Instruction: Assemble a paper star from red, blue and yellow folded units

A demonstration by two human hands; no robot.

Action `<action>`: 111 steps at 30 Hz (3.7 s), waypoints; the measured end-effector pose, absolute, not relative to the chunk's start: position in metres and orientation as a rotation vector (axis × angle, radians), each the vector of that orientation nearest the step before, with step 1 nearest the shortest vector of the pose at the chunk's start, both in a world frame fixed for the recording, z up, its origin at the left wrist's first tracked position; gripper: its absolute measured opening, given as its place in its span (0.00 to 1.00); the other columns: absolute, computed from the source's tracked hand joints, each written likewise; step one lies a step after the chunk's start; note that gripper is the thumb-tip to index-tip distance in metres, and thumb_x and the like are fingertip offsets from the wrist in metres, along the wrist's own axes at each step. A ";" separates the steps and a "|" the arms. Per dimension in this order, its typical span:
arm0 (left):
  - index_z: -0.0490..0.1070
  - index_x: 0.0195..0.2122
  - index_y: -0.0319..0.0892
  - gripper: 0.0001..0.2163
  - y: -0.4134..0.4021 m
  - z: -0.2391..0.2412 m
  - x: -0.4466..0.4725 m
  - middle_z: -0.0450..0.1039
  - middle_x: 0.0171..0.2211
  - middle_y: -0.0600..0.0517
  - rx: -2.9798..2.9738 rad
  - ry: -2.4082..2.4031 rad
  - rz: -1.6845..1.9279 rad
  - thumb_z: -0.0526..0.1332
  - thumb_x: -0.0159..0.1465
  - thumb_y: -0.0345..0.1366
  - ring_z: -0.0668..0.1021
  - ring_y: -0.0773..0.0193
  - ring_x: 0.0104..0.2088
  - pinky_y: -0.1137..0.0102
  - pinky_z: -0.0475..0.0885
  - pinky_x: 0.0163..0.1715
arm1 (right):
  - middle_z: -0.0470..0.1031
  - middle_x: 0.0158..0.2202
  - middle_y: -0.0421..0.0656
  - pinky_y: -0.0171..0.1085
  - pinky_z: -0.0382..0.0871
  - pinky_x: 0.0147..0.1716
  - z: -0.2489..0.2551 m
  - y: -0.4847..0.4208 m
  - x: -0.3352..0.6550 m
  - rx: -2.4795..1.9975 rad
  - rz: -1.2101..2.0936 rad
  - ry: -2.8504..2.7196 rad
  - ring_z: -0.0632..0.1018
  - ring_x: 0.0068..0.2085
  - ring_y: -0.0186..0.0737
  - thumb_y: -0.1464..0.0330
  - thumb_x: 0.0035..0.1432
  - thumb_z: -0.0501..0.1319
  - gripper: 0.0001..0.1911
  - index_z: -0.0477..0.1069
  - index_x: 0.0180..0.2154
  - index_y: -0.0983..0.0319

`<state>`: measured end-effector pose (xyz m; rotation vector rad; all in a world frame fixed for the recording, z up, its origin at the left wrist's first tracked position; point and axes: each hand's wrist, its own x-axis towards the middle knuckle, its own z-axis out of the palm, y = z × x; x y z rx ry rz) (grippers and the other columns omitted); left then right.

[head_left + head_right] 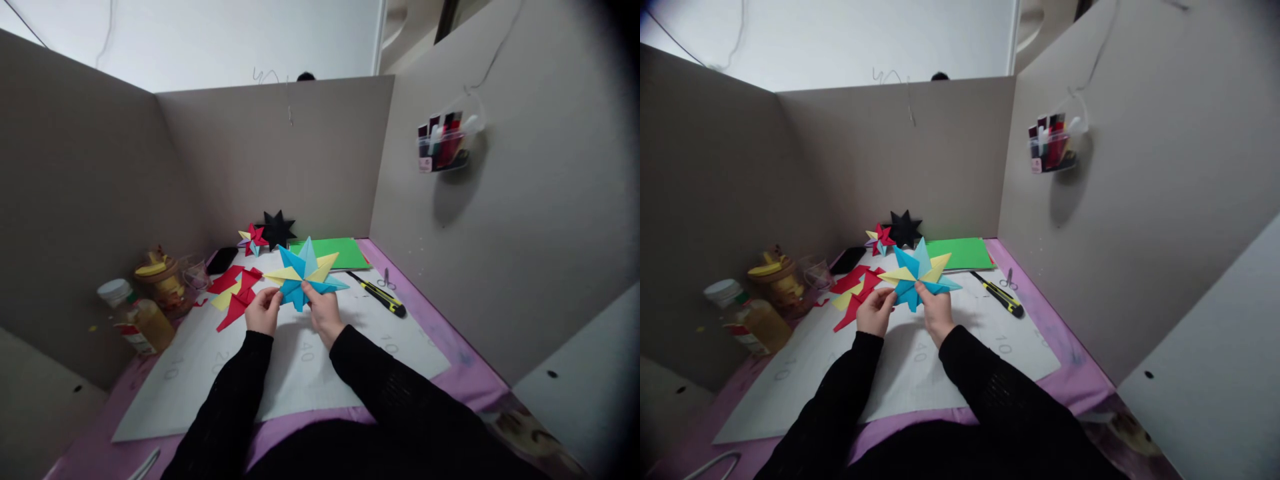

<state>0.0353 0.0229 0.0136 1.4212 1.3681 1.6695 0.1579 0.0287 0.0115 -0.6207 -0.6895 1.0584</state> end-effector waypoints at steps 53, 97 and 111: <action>0.72 0.28 0.41 0.11 0.023 0.013 0.032 0.73 0.23 0.53 1.564 1.508 1.549 0.60 0.53 0.44 0.74 0.65 0.25 0.72 0.68 0.26 | 0.80 0.37 0.45 0.42 0.71 0.43 0.012 0.022 0.164 -0.784 0.954 -0.933 0.78 0.39 0.44 0.63 0.45 0.67 0.15 0.76 0.34 0.64; 0.65 0.21 0.42 0.17 0.033 -0.005 0.032 0.61 0.16 0.57 1.565 1.540 1.361 0.55 0.56 0.50 0.68 0.66 0.20 0.72 0.64 0.22 | 0.79 0.33 0.45 0.36 0.72 0.28 0.007 0.032 0.159 -0.701 1.195 -0.572 0.79 0.33 0.43 0.68 0.35 0.70 0.22 0.73 0.37 0.64; 0.69 0.40 0.39 0.27 0.029 0.011 0.036 0.78 0.30 0.49 1.016 1.012 1.515 0.73 0.38 0.39 0.78 0.59 0.31 0.66 0.73 0.33 | 0.79 0.34 0.44 0.37 0.73 0.31 0.005 0.028 0.158 -0.718 1.371 -0.564 0.78 0.32 0.41 0.69 0.31 0.72 0.20 0.74 0.33 0.64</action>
